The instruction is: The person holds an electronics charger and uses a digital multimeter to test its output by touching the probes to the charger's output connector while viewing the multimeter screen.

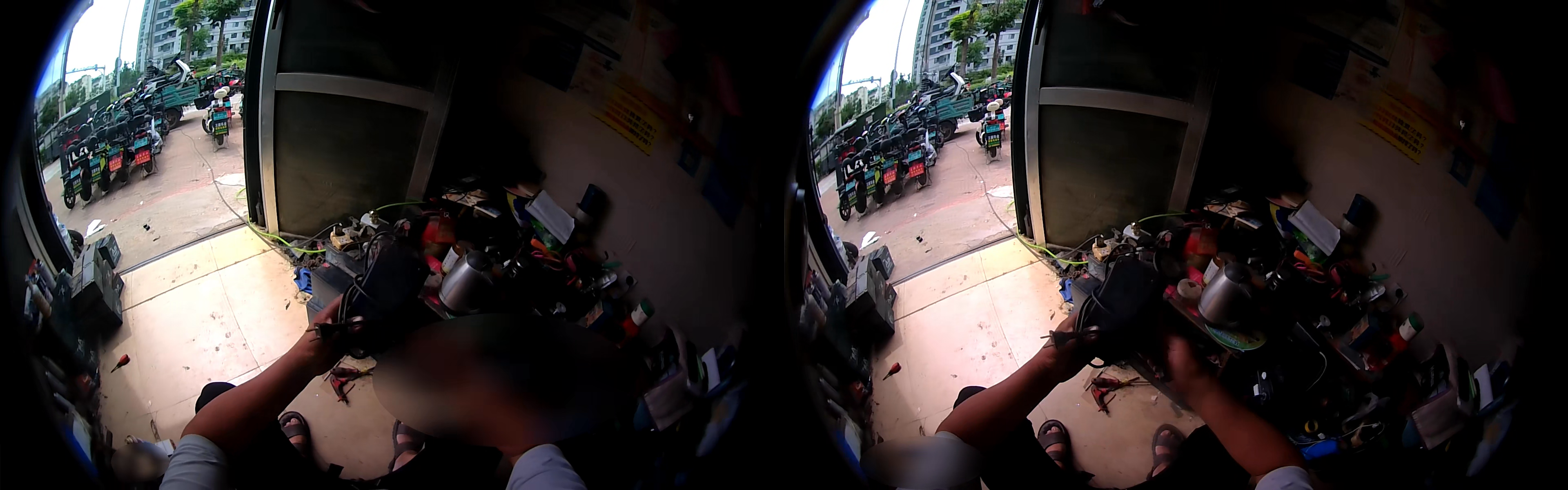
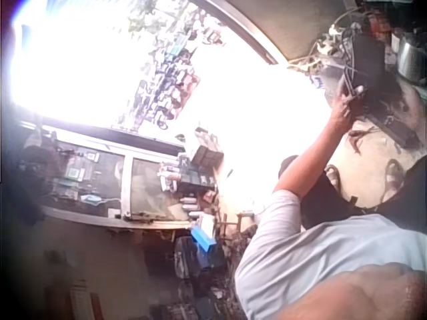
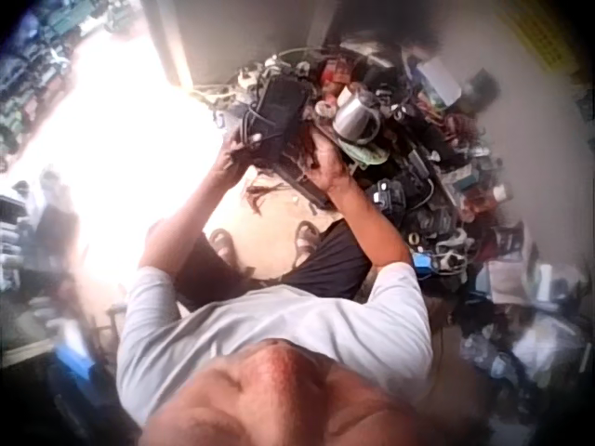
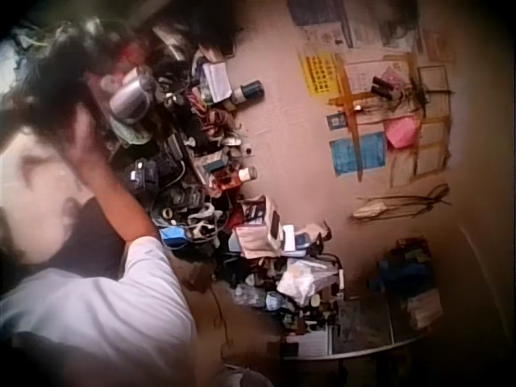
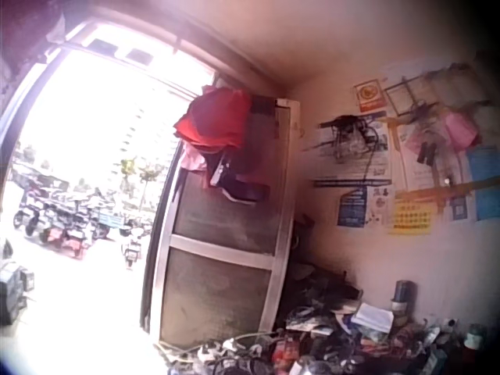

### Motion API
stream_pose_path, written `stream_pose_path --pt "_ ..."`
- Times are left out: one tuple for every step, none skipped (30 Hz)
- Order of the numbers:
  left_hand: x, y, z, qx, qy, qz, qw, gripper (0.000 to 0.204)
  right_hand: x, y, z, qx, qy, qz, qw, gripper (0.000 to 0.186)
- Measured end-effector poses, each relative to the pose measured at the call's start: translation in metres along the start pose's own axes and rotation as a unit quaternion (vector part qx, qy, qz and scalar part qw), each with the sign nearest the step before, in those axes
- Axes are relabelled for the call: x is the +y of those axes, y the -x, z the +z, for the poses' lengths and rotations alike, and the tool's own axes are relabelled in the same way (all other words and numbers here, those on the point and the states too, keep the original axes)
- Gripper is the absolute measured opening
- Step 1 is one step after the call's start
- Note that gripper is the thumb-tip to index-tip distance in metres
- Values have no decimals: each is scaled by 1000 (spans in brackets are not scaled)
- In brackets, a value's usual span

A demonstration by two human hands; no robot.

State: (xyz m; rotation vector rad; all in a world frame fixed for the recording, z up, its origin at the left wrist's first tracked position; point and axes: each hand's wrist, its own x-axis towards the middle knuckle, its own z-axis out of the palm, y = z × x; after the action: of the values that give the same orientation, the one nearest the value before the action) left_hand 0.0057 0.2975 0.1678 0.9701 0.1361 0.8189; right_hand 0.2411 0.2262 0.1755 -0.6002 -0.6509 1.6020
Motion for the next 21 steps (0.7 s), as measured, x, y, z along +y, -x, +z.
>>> stream_pose_path --pt "4 1 -2 39 -45 -3 998 78 7 4 10 -43 180 -80 980 50" --pt "6 1 -2 81 -90 -6 993 80 9 17 21 -87 348 -163 919 51" --pt "3 2 -3 91 -88 5 992 80 12 14 31 -55 171 -102 978 55" --pt "-2 2 0 99 -101 24 990 82 11 15 47 -39 162 -92 982 58" --pt "-17 4 5 104 -128 46 985 85 13 13 58 -28 142 -79 986 60" --pt "-27 4 5 107 -161 67 979 88 16 13 68 -14 122 -64 990 63" --pt "-43 -3 4 103 -201 82 971 90 23 12 62 -5 142 -94 985 65" --pt "-40 -4 14 83 -276 95 953 90 22 16 64 11 169 -120 978 65" --pt "-42 -6 20 98 -339 125 927 89 26 12 67 6 168 -118 979 65" --pt "-40 -2 18 96 -363 123 919 89 32 7 70 1 166 -117 979 65" --pt "-52 -4 9 94 -395 141 903 90 32 8 67 12 172 -123 977 65" --pt "-58 -3 -1 93 -429 157 884 91 34 8 66 21 175 -128 976 64" --pt "-55 -2 -1 86 -423 99 897 93 34 10 60 39 178 -137 974 64" --pt "-48 0 6 75 -402 110 906 94 32 13 53 58 179 -146 971 64" --pt "-45 1 9 62 -391 119 911 94 29 17 45 65 180 -105 976 70" --pt "-44 1 9 50 -380 128 915 94 28 19 53 80 162 -99 979 68" --pt "-45 -1 7 39 -374 143 916 94 25 21 50 64 197 -107 972 67" --pt "-45 -2 5 36 -374 151 914 94 23 20 42 49 231 -116 965 66" --pt "-44 -5 7 30 -373 160 914 94 18 16 29 52 205 -121 970 65" --pt "-41 -3 8 28 -374 169 912 94 13 10 19 51 178 -123 975 68" --pt "-39 -1 11 43 -373 175 910 91 12 5 11 50 150 -126 979 74"
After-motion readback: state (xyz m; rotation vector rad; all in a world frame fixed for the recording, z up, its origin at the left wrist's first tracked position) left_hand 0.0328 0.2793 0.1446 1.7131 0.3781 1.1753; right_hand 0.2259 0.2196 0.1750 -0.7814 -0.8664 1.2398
